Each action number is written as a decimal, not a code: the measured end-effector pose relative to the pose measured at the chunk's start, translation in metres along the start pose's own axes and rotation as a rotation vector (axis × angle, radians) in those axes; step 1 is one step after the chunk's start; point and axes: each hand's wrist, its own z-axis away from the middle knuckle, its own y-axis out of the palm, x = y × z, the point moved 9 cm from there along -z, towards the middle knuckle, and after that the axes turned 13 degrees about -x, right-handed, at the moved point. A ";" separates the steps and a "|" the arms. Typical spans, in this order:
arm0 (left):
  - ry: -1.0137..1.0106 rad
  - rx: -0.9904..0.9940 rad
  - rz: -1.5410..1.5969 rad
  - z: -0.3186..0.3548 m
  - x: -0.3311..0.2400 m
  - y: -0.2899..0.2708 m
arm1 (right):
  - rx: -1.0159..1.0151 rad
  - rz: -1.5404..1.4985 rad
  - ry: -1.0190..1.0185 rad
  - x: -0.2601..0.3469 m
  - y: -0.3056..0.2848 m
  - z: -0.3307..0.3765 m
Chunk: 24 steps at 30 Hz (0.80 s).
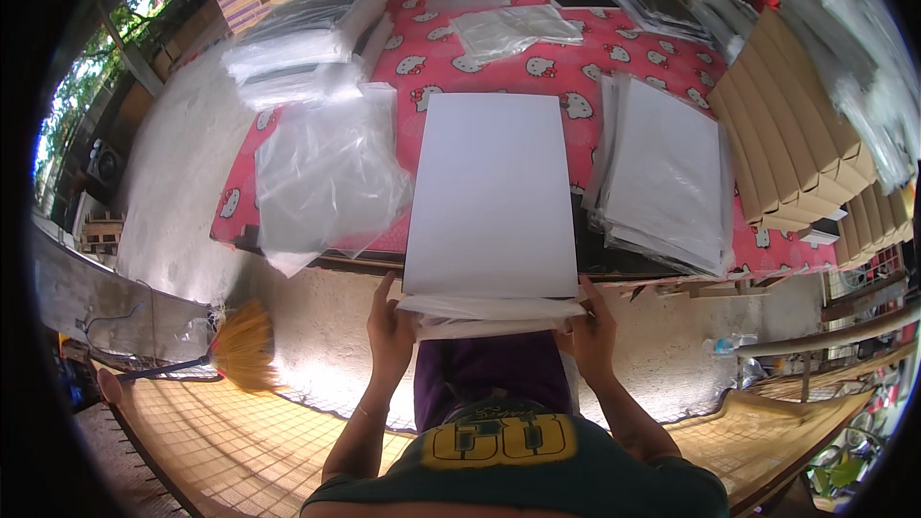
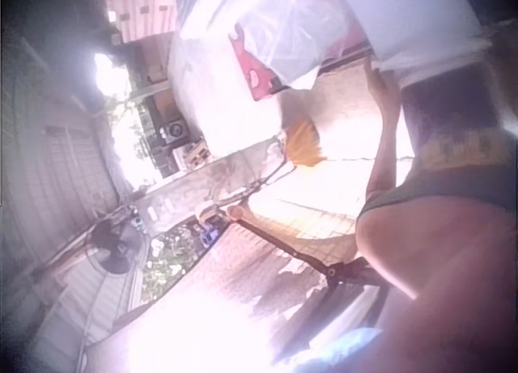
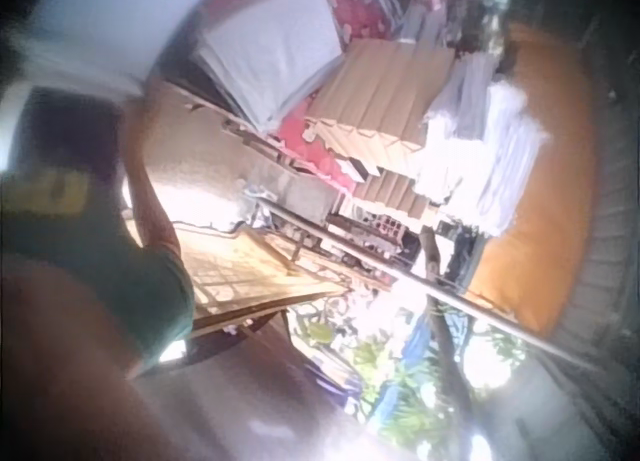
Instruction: The person packages materials by sliding black and white boards into clear plastic bags.
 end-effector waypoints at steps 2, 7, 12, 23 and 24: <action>0.058 0.018 -0.081 -0.007 0.005 0.001 | 0.057 0.083 -0.195 0.003 0.005 -0.001; 0.014 -0.004 -0.031 0.000 -0.003 0.005 | -0.065 -0.193 0.024 -0.005 0.002 -0.005; -0.081 0.044 0.103 0.005 0.008 0.005 | -0.099 -0.090 0.019 -0.024 -0.012 -0.015; 0.057 0.393 1.035 -0.013 -0.105 -0.021 | 0.529 -0.792 0.133 0.096 -0.041 -0.041; -0.045 0.445 1.204 -0.020 -0.130 -0.016 | 0.549 -0.909 0.125 0.120 -0.040 -0.048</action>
